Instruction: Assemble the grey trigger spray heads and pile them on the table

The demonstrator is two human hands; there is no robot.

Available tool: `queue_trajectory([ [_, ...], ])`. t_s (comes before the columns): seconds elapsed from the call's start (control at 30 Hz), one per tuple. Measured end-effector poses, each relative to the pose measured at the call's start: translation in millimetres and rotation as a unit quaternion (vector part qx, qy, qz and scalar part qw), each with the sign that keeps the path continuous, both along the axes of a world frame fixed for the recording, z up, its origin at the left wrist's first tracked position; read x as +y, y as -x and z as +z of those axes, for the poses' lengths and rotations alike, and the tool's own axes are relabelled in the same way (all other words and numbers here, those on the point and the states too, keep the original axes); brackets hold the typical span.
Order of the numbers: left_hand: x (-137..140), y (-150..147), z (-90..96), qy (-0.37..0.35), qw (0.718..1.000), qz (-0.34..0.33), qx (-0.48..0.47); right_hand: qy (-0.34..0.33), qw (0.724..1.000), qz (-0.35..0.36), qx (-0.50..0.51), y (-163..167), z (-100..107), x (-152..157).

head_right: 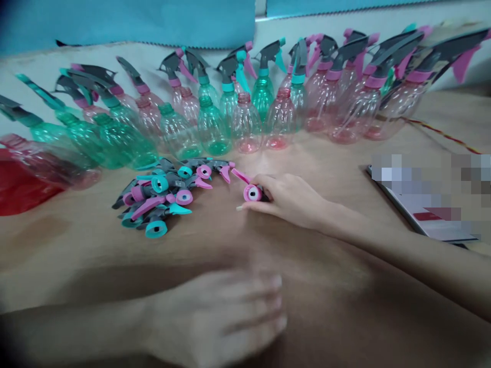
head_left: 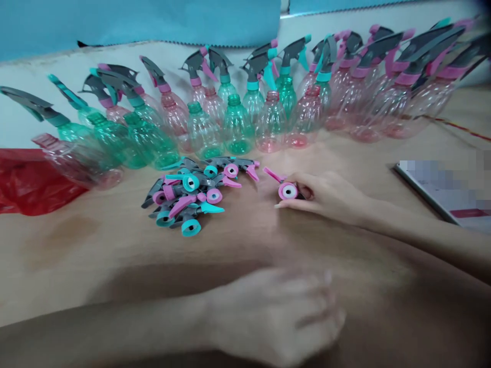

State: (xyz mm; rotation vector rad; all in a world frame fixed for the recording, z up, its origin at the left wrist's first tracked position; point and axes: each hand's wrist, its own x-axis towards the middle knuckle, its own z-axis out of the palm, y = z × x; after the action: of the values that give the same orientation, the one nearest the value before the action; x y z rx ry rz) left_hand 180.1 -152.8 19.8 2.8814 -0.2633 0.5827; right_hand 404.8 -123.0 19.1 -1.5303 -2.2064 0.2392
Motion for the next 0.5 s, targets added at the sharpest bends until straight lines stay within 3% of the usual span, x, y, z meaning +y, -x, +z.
queue_trajectory([
  [0.03,-5.9,1.0,-13.6,-0.029,0.997,-0.065,0.014,0.019,1.000,0.013,-0.001,-0.6,1.2,0.7],
  [0.1,-15.4,1.4,-34.1,-0.059,0.989,-0.132,0.011,0.060,0.998,0.036,0.002,-1.8,2.8,1.7],
  [0.2,-15.8,-3.9,-40.2,-0.017,0.989,-0.145,0.017,0.104,0.993,0.056,0.021,-1.4,2.6,1.2],
  [0.27,-6.2,-10.1,-33.7,0.002,0.995,-0.100,0.021,0.125,0.989,0.064,0.040,0.4,1.2,-0.3],
  [0.4,21.7,-18.6,-24.8,0.036,0.998,0.055,0.015,0.175,0.975,0.089,0.103,3.3,-2.2,-3.0],
  [0.5,40.8,-17.4,-24.6,0.094,0.983,0.159,-0.018,0.251,0.934,0.090,0.240,2.8,-3.2,-3.0],
])
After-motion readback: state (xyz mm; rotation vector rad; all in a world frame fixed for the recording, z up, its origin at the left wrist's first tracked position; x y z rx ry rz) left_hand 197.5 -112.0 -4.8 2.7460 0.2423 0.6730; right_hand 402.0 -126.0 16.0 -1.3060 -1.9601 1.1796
